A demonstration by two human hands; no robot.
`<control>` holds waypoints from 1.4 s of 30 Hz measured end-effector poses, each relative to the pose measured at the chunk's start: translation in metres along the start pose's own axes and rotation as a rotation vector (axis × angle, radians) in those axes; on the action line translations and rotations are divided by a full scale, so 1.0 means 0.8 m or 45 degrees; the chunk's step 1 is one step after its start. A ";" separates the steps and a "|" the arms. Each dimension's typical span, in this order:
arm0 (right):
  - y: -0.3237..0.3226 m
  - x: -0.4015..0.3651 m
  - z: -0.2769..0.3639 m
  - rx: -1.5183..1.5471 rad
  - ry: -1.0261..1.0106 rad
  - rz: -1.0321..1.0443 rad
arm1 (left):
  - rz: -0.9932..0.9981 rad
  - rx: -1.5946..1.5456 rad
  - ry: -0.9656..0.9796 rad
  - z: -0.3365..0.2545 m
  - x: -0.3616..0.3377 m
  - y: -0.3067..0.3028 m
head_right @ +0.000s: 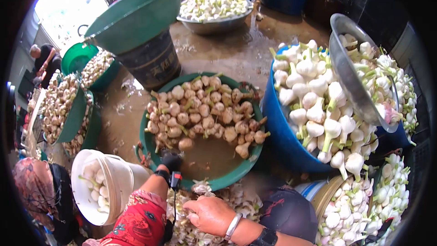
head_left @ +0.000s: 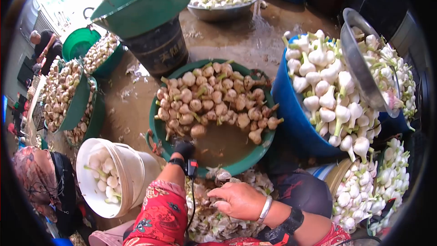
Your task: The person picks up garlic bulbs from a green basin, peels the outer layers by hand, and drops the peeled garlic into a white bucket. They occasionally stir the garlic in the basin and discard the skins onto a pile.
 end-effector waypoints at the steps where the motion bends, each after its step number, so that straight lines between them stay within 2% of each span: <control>1: -0.005 0.002 0.005 -0.024 -0.028 -0.021 | -0.179 -0.322 -0.124 0.007 -0.001 0.013; 2: -0.010 0.003 0.008 0.008 -0.013 -0.097 | -0.349 -0.646 -0.238 0.013 -0.003 0.020; 4: -0.013 -0.001 0.009 0.023 -0.015 -0.178 | -0.046 -0.914 -0.145 -0.027 -0.025 0.006; 8: 0.004 -0.002 -0.002 0.113 0.069 -0.119 | -0.276 -0.933 -0.296 -0.091 -0.061 -0.047; 10: -0.002 0.001 0.000 0.186 -0.029 -0.233 | -0.280 -0.321 -0.146 -0.126 -0.039 -0.044; 12: -0.020 0.002 0.004 0.143 -0.019 -0.290 | -0.209 -0.275 -0.066 -0.138 -0.011 -0.020; 14: -0.046 -0.002 0.008 0.203 -0.114 -0.438 | -0.109 -0.234 0.030 -0.158 0.016 -0.002; 19: -0.073 -0.015 -0.008 0.188 0.049 -0.475 | 0.250 -0.021 -0.027 -0.142 0.017 0.021; 22: -0.083 -0.020 -0.005 0.185 -0.020 -0.528 | 0.292 0.160 0.039 -0.137 0.001 -0.019; 23: -0.086 -0.022 -0.005 0.205 0.014 -0.520 | 0.056 -0.055 0.217 -0.132 -0.014 -0.041; 24: -0.090 -0.025 -0.004 0.213 0.027 -0.567 | 0.054 0.174 0.306 -0.132 -0.021 -0.055; 25: -0.092 -0.026 -0.005 0.171 0.073 -0.569 | -0.032 -0.205 0.232 -0.116 -0.042 -0.077; 26: -0.091 -0.025 -0.007 0.127 0.117 -0.571 | -0.133 -0.580 0.160 -0.121 -0.083 -0.129; 28: -0.090 -0.025 -0.004 0.053 0.010 -0.724 | -0.065 -1.525 -0.089 -0.134 -0.155 -0.194; 29: -0.082 -0.018 -0.006 0.081 -0.014 -0.685 | -0.110 -1.521 -0.117 -0.142 -0.193 -0.229; 30: -0.074 -0.011 -0.005 -0.063 -0.028 -0.693 | -0.087 -1.745 0.009 -0.162 -0.227 -0.261; 31: -0.062 0.000 -0.010 0.016 -0.160 -0.666 | -0.061 -1.969 0.146 -0.182 -0.261 -0.287; 32: -0.051 0.006 -0.009 0.097 -0.283 -0.635 | -0.097 -1.977 0.128 -0.194 -0.292 -0.302; 33: -0.034 0.013 -0.011 0.682 -0.109 -0.363 | -0.200 -1.982 0.239 -0.209 -0.321 -0.322; 34: -0.025 0.013 0.001 0.997 -0.170 -0.241 | -0.295 -1.985 0.351 -0.218 -0.344 -0.338; 35: -0.024 0.013 0.009 1.104 -0.181 -0.240 | -0.237 -2.127 0.251 -0.214 -0.357 -0.328; 36: -0.021 0.013 0.014 1.216 -0.173 -0.245 | -0.284 -2.284 0.310 -0.219 -0.365 -0.328; 38: 0.000 0.016 0.013 1.605 -0.023 -0.161 | -0.417 -2.311 0.356 -0.214 -0.367 -0.310; 40: 0.011 0.016 0.019 1.402 0.032 -0.059 | -0.445 -2.316 0.282 -0.204 -0.359 -0.286; 42: -0.004 0.016 0.018 0.745 -0.129 -0.387 | -0.490 -2.406 0.227 -0.201 -0.359 -0.281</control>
Point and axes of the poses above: each hand's wrist, its own x-axis towards the middle knuckle, its own y-axis out of the palm, z = x × y, the point moved 8 cm from there along x, towards the middle knuckle
